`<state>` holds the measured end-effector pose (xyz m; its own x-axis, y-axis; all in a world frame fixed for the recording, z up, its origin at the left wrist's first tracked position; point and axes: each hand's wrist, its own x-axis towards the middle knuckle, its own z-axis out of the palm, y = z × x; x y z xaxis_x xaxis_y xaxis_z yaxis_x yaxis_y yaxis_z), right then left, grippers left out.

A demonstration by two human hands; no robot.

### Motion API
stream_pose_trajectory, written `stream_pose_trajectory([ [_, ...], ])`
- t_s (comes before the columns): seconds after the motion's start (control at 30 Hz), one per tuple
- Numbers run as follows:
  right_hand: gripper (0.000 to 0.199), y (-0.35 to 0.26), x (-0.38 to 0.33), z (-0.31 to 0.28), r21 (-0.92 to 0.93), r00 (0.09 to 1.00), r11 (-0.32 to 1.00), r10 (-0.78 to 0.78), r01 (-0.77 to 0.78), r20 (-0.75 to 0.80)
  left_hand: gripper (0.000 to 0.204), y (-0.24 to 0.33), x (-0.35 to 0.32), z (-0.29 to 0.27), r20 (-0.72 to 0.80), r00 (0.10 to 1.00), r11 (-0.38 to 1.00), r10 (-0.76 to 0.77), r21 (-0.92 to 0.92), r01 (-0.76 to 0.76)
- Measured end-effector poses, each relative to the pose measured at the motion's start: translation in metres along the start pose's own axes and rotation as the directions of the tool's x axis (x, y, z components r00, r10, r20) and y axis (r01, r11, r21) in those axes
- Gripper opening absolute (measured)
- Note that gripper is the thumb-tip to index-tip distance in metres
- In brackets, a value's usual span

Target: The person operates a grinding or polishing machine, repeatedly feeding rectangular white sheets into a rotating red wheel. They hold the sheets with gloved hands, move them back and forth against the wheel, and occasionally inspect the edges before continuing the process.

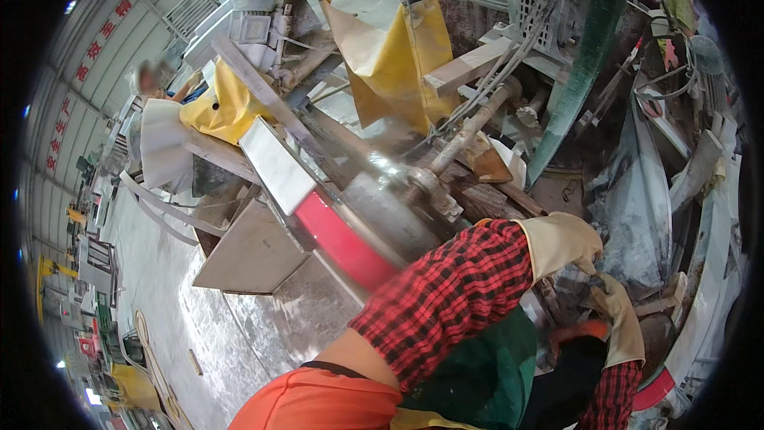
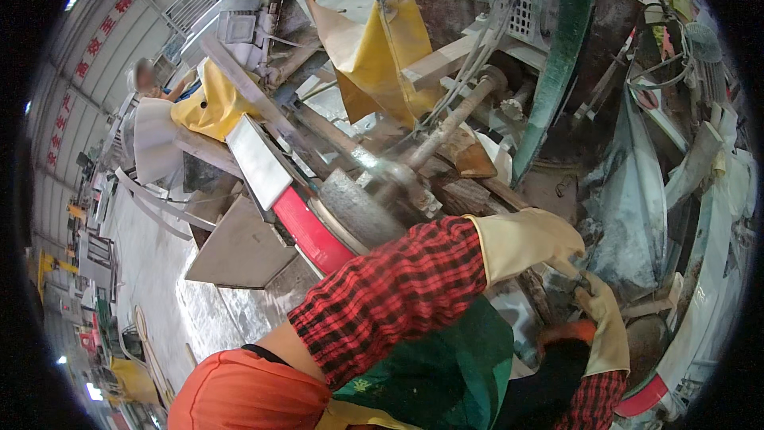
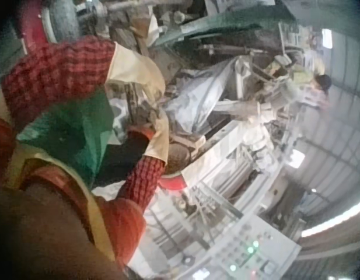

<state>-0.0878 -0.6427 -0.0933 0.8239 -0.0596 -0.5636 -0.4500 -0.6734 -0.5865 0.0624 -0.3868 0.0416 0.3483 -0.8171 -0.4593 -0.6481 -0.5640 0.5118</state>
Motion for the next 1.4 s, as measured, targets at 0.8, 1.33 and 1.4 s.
stream_pose_trajectory([
  [0.8, 0.057, -0.025, -0.013, -0.004, 0.057, 1.000, 0.998, 0.005, -0.004, -0.013, 0.062, -0.001, 0.021, 0.011, 0.079, 0.997, 1.000, -0.023, 0.006, 0.022],
  [1.33, 0.058, -0.025, -0.009, -0.003, -0.006, 0.999, 1.000, -0.031, 0.031, -0.016, 0.052, -0.004, 0.010, 0.007, 0.043, 0.999, 1.000, -0.011, 0.006, 0.011],
  [1.4, 0.058, -0.019, -0.010, -0.003, 0.008, 1.000, 1.000, -0.011, 0.011, -0.014, 0.051, 0.000, 0.007, 0.005, 0.044, 0.999, 1.000, 0.000, -0.003, 0.000],
])
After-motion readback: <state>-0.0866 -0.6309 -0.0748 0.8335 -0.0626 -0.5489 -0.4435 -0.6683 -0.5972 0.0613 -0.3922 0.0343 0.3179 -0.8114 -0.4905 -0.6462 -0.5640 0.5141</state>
